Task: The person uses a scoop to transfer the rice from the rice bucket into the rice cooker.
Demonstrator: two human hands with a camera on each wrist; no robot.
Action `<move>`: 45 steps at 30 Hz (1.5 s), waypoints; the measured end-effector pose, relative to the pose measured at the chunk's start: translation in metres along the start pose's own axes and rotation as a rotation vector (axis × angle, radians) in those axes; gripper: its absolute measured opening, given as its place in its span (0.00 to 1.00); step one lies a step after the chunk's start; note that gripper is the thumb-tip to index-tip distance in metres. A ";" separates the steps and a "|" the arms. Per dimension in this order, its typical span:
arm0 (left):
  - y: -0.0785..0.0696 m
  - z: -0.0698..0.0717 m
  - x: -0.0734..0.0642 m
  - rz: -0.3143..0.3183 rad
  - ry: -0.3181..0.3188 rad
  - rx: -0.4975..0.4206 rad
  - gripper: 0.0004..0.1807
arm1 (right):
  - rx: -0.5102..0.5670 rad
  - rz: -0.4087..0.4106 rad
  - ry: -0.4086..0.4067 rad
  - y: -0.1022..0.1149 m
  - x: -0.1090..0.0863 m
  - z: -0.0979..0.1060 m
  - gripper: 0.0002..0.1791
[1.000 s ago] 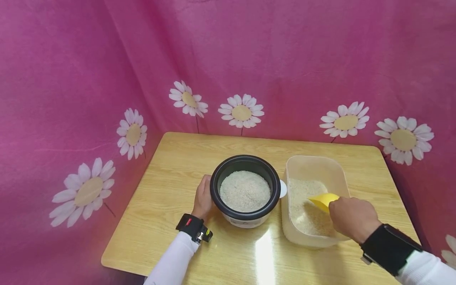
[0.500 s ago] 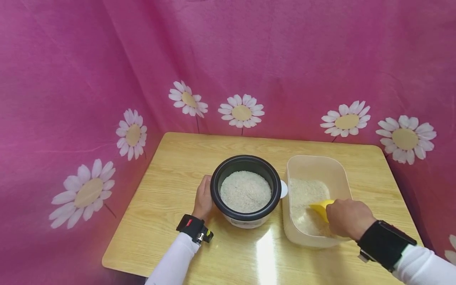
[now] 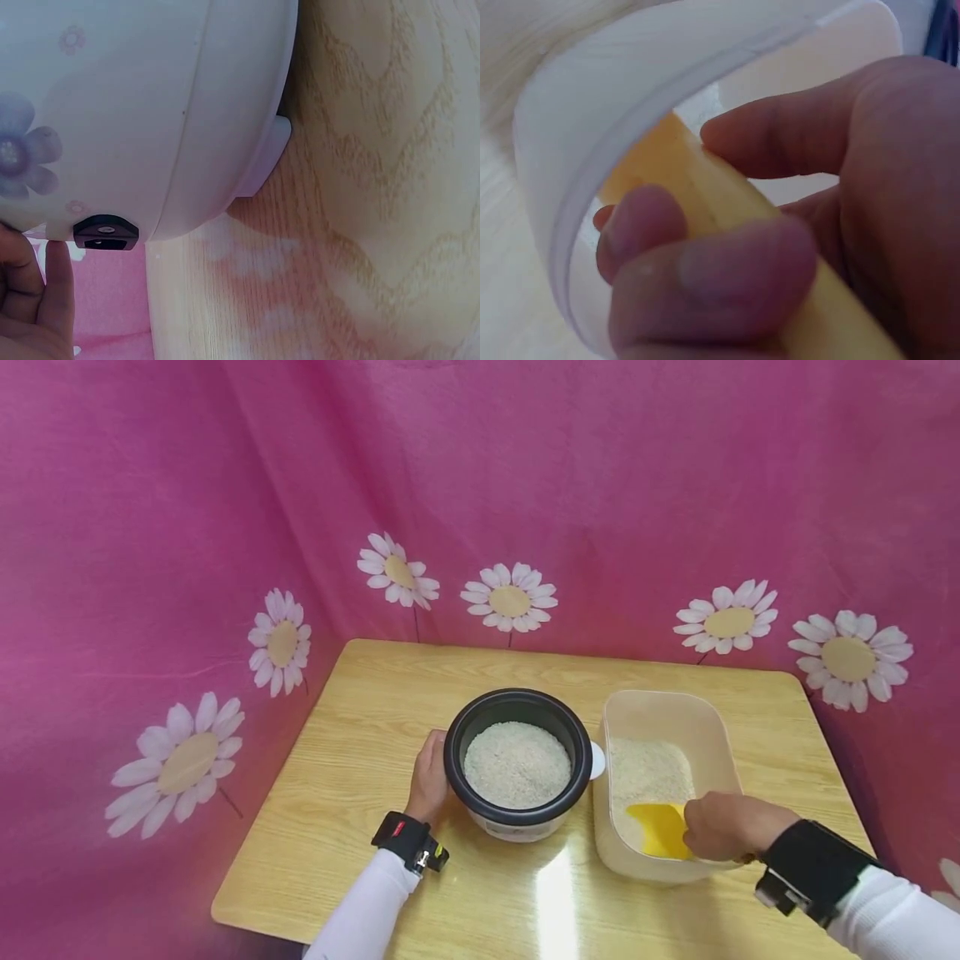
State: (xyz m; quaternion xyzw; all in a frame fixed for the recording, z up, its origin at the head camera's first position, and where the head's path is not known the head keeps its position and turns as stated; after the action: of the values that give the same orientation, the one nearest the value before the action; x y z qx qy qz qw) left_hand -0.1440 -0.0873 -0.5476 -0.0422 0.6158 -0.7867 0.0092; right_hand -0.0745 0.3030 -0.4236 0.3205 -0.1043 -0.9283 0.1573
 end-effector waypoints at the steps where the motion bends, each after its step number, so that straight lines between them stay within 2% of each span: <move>1: 0.000 0.000 0.000 0.003 0.004 -0.005 0.22 | 0.036 -0.026 0.024 -0.001 0.000 0.000 0.12; 4: 0.000 0.000 -0.001 0.005 0.009 -0.002 0.22 | 0.128 -0.073 0.077 -0.004 0.002 -0.002 0.13; 6: 0.000 0.000 -0.002 0.007 0.010 -0.007 0.22 | 0.197 -0.041 0.108 -0.005 0.004 -0.006 0.15; 12: -0.003 0.000 -0.003 -0.005 0.015 -0.012 0.22 | 0.482 -0.054 0.182 -0.011 0.010 -0.016 0.19; 13: -0.002 0.000 -0.003 -0.007 0.013 -0.012 0.22 | 0.516 -0.082 0.180 -0.013 0.010 -0.017 0.20; 21: 0.001 -0.004 -0.001 -0.004 0.003 -0.034 0.21 | 0.717 -0.110 0.266 -0.027 0.013 -0.011 0.19; 23: 0.001 -0.004 0.000 -0.005 0.004 -0.021 0.22 | 0.734 -0.116 0.282 -0.028 0.014 -0.011 0.19; 30: 0.002 -0.002 0.000 -0.011 -0.008 0.001 0.22 | 0.809 -0.045 0.310 -0.030 0.021 -0.017 0.20; 34: 0.003 -0.002 0.000 -0.003 0.003 0.007 0.24 | 0.857 -0.064 0.309 -0.034 0.024 -0.022 0.21; 38: 0.002 -0.002 0.000 -0.007 -0.005 0.022 0.24 | 0.906 -0.042 0.313 -0.035 0.027 -0.024 0.21; 45: 0.001 -0.001 -0.001 -0.018 -0.008 0.018 0.22 | 0.915 0.025 0.256 -0.034 0.034 -0.026 0.22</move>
State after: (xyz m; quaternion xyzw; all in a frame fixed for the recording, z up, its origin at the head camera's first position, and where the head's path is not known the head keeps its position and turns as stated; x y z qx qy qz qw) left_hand -0.1431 -0.0860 -0.5489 -0.0506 0.6084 -0.7920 0.0049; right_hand -0.0914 0.3198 -0.4732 0.4675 -0.4861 -0.7380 0.0228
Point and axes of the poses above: each hand's wrist, its own x-axis towards the middle knuckle, its own z-axis out of the back of the hand, y = z × x, the point moved 2 cm from there along x, towards the middle knuckle, and after that the axes turned 1 degree about x, right-handed, at the moved point
